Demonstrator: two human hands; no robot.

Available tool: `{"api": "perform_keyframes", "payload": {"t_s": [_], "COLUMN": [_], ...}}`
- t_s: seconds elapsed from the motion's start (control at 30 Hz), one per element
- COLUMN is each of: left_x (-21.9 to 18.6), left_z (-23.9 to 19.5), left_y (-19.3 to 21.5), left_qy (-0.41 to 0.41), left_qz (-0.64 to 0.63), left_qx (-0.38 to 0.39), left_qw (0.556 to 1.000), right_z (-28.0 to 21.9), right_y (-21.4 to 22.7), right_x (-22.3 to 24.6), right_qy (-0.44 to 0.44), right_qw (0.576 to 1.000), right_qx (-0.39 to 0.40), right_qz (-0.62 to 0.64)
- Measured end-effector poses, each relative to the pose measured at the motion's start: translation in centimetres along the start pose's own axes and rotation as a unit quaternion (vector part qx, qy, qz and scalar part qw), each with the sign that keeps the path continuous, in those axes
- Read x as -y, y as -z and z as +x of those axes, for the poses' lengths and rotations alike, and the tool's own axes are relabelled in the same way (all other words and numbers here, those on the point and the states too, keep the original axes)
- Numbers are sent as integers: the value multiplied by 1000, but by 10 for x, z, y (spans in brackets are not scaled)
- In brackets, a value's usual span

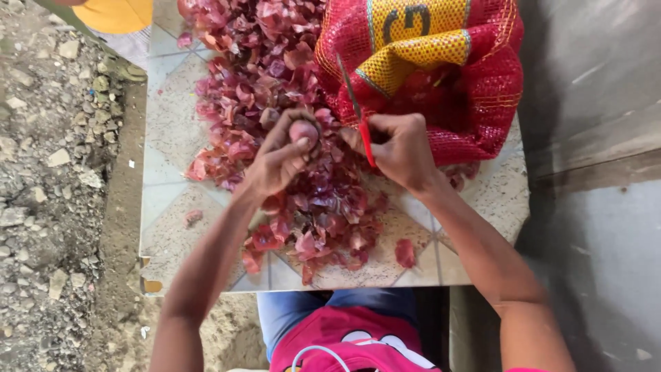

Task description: Trimming the ends of small red onions with scissors and peeling off the outer skins by hand.

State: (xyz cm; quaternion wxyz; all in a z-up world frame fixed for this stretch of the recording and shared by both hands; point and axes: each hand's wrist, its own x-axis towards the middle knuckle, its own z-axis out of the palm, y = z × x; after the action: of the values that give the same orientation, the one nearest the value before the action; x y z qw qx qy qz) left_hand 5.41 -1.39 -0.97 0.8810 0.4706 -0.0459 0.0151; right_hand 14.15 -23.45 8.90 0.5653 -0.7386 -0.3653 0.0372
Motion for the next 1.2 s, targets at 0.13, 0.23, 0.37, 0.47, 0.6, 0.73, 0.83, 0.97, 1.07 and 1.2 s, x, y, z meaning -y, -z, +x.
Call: {"api": "perform_keyframes", "payload": {"t_s": [0.13,0.23,0.37,0.47,0.6,0.73,0.83,0.97,1.07,1.2], "left_x": [15,15,36,42,54,32,20,-17,-15,-1], "left_z": [-5,-8,-13,-12,-11,-14,-15,-17,-16,-12], "left_y": [-4,-18,-11,-2,8,-12,-19,-38,-32,-31], "left_qy": [-4,-9,-10,16,-24,-28,-44,8,-8,-67], "left_qz": [-28,-49,-88,-49,128,156,106,-124,-184,-96], "left_qx": [0,-7,-74,-54,20,40,35,-43,-49,-32], "left_qw": [1000,999,993,997,991,987,993,991,982,993], "right_z": [-12,-15,-17,-17,-17,-16,-15,-15,-16,-22], "right_y": [-13,-26,-37,-38,-44,-42,-34,-34,-40,-47], "right_x": [-7,5,3,16,17,-1,-2,-6,-7,-29], "right_qy": [-13,4,43,51,35,7,-11,-40,-13,40], "right_qw": [1000,1000,999,998,997,997,998,995,997,999], "right_qx": [11,4,11,9,18,7,-16,-12,-5,-5], "right_qz": [16,27,10,25,64,72,53,90,80,-5]}}
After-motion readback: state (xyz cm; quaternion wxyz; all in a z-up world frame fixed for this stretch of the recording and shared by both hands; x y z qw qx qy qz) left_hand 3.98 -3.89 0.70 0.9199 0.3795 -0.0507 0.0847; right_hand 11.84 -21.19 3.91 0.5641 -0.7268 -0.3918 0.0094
